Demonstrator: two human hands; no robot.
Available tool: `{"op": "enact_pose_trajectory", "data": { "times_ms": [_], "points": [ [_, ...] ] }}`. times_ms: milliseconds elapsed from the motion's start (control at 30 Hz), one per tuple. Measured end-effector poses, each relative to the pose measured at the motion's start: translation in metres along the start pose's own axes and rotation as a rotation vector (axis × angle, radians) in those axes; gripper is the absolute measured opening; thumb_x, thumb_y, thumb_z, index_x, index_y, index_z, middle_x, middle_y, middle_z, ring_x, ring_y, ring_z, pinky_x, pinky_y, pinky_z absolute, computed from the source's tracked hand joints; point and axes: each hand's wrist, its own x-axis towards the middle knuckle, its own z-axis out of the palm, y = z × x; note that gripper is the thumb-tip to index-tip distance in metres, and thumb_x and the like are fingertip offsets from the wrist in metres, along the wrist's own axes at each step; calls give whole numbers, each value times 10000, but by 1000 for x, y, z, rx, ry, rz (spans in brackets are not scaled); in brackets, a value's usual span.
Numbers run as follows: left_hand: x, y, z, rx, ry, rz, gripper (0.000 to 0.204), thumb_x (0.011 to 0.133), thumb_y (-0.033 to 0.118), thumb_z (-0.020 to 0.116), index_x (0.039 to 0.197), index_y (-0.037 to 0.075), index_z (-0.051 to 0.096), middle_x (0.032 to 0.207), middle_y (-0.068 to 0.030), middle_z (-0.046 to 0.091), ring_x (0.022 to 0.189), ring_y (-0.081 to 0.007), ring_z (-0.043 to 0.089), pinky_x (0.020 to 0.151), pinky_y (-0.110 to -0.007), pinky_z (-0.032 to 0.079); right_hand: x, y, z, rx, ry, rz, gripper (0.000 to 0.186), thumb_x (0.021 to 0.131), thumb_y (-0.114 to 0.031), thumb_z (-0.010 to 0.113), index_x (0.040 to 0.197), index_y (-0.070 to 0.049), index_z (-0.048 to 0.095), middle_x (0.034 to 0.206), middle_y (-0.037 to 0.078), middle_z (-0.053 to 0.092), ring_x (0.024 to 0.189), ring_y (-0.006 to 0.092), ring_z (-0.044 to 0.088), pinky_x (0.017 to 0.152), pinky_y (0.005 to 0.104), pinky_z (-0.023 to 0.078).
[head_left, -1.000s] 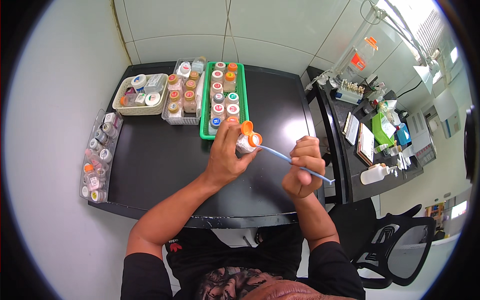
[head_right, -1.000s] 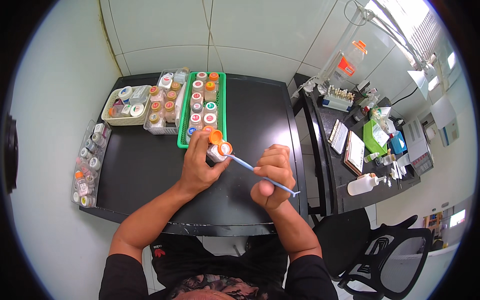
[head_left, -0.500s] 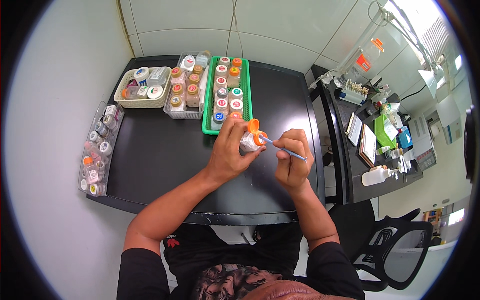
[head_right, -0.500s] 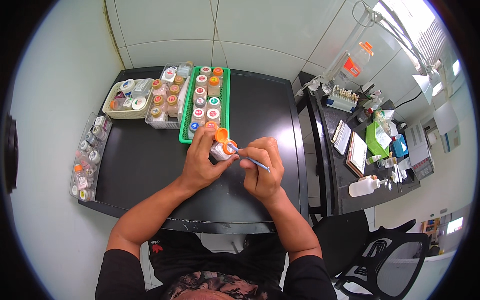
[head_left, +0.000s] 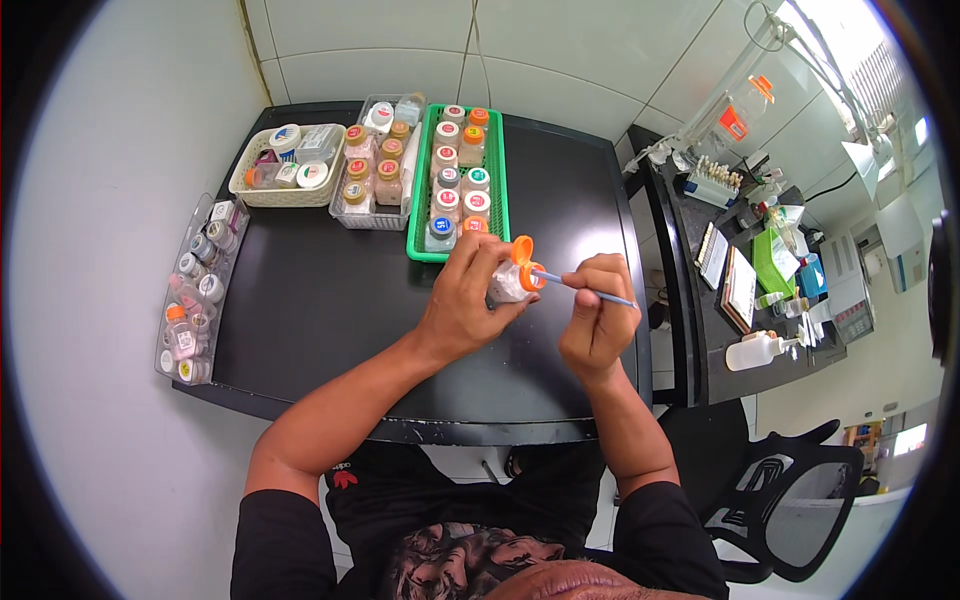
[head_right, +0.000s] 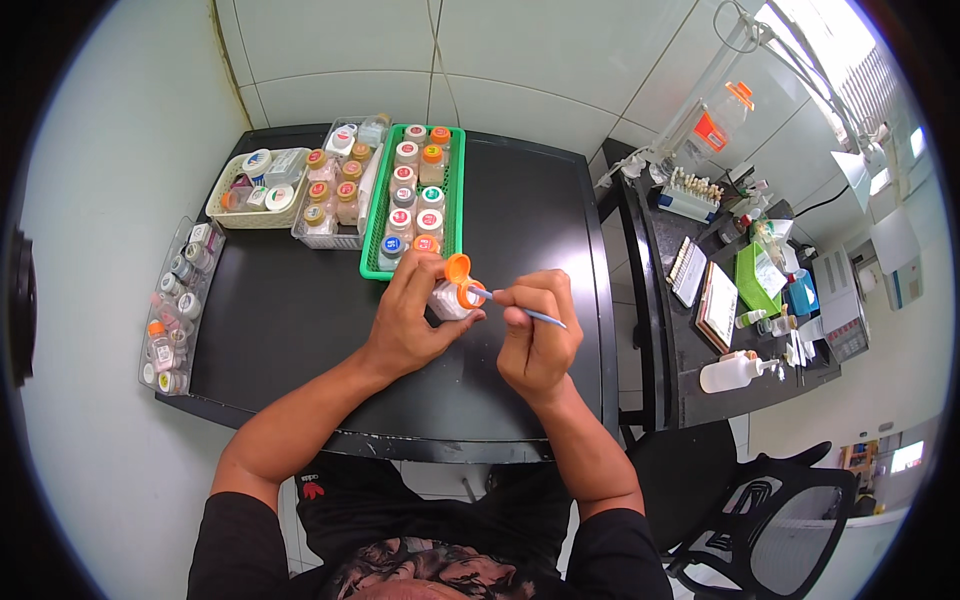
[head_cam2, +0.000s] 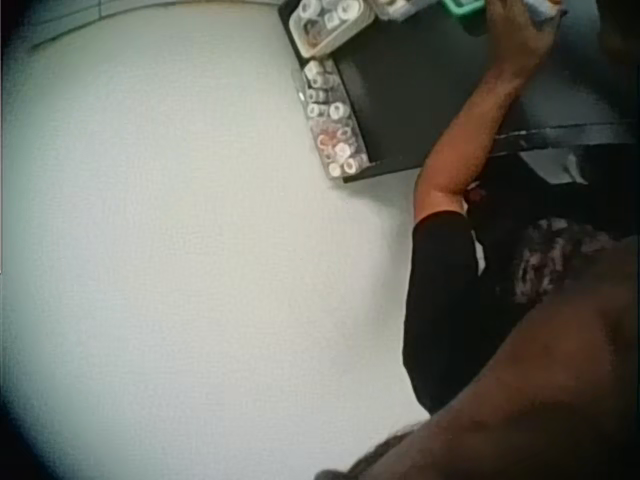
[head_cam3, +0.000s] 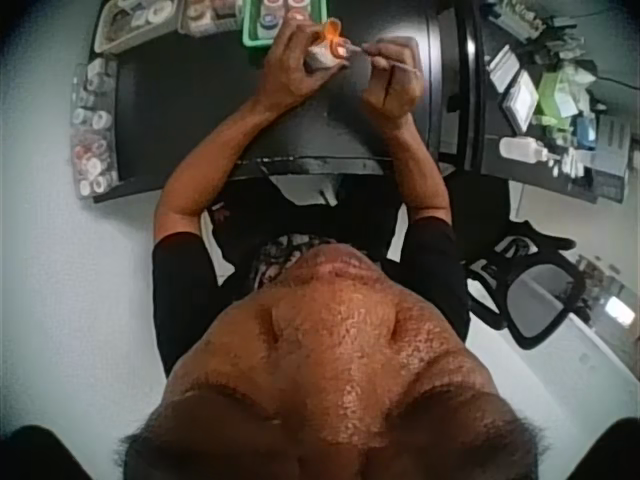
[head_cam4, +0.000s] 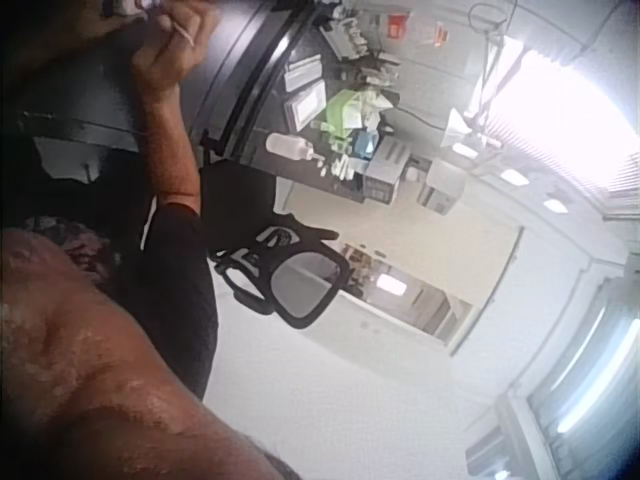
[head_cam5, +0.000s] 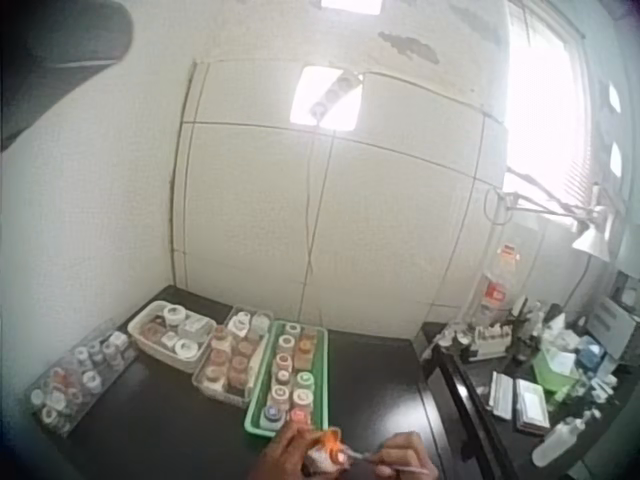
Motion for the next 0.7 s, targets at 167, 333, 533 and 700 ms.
{"op": "enact_pose_trajectory", "data": {
  "times_ms": [167,333,533,700],
  "points": [
    [-1,-4,1,31,10,11,552,809,187,931,1214,8,602,1126,-148,569,1015,-339,614,862,-435,533,1,0,3,61,-112,-30,216,1093,-122,594,951,19,678,863,129,664,772,247,615,692,361,470],
    [-2,0,3,18,-10,-4,560,805,179,935,1223,12,601,1135,-154,595,1010,-339,633,864,-434,546,0,0,0,129,-50,225,239,1104,-129,572,960,35,668,873,137,680,746,230,620,671,349,474],
    [-3,-4,-1,-13,19,-45,569,791,158,945,1228,27,606,1149,-147,679,1061,-336,707,900,-418,574,2,5,-1,164,-34,169,239,1115,-133,556,983,32,670,875,124,678,755,199,618,682,316,476],
    [2,0,0,-67,-54,-8,672,808,93,875,1407,12,583,1234,-172,716,1142,-347,718,962,-413,578,4,10,-10,206,-99,257,266,1135,-162,527,996,27,653,866,106,659,737,164,596,679,296,474]
  ]
}}
